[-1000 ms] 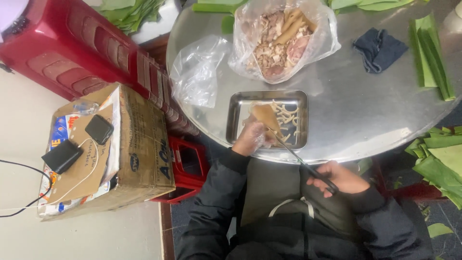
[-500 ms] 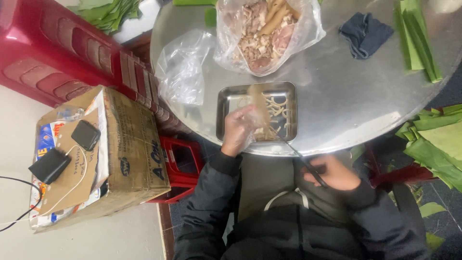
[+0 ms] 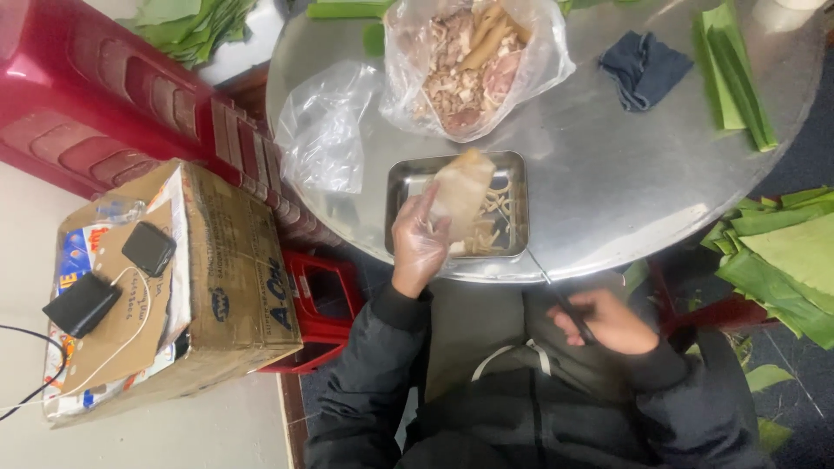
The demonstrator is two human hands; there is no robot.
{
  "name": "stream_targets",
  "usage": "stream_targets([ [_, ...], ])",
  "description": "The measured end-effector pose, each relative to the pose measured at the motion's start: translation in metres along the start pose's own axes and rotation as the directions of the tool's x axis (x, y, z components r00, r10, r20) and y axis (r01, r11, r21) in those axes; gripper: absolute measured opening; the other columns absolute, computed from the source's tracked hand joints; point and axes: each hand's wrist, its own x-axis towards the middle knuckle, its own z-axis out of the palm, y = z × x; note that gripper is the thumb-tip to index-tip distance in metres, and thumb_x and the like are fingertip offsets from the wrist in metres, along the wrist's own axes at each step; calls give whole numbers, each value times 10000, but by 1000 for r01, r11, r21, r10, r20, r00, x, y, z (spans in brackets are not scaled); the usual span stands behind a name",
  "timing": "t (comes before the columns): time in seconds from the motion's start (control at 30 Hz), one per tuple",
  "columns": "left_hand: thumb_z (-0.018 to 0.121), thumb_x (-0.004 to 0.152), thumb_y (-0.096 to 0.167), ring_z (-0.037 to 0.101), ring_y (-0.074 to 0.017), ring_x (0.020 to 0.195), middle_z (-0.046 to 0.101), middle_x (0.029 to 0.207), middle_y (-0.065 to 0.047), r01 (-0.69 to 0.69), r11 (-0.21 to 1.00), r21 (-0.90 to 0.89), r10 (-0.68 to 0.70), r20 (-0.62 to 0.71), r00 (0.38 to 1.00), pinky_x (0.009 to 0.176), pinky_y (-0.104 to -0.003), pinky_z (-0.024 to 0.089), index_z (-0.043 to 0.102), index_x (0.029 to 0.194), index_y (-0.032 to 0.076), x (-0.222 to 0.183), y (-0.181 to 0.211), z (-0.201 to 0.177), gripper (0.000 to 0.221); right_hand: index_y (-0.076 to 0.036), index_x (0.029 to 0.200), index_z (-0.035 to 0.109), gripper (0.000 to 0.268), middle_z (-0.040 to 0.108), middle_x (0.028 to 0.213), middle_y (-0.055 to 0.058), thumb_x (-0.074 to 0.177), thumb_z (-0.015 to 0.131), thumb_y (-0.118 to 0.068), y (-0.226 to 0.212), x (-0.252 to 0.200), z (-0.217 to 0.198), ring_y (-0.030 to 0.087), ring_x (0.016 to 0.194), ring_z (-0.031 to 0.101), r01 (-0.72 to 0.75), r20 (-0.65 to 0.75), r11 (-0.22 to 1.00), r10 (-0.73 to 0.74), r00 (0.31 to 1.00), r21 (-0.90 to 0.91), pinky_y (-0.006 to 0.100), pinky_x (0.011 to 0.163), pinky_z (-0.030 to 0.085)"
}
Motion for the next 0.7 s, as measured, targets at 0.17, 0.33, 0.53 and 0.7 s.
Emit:
stream_targets([
  [0.17,779,731,-115,531,-350,1372,608,1430,-196,132,976,-175,-94,208,974,1142,-409,431,502,1529,119,1,43,-2,876,65,787,759,390,709,610,191,782,851,-314,-4,17,21,261,565,744,39,83,999,-40,996,9,337,511,633],
  [0.33,703,776,-217,444,-315,1389,445,1575,-209,317,842,-436,-257,192,947,1096,-443,458,385,1579,90,-7,48,6,917,84,785,728,405,688,614,176,827,827,-306,-18,34,41,256,580,749,64,72,997,-67,995,53,340,533,647],
  [0.53,850,740,-98,667,-184,936,715,1052,-141,425,741,-520,-468,54,882,724,-351,621,680,1188,39,3,38,8,498,65,751,715,444,676,600,166,854,790,-361,-7,34,49,262,577,750,79,103,994,-87,991,80,349,522,654],
  [0.7,795,766,-142,696,-226,990,683,1011,-76,335,737,-587,-425,-17,905,806,-354,658,643,822,91,-7,19,17,284,70,1018,738,386,684,641,146,863,718,-282,-9,28,55,192,551,679,-86,101,996,85,991,7,304,570,624],
])
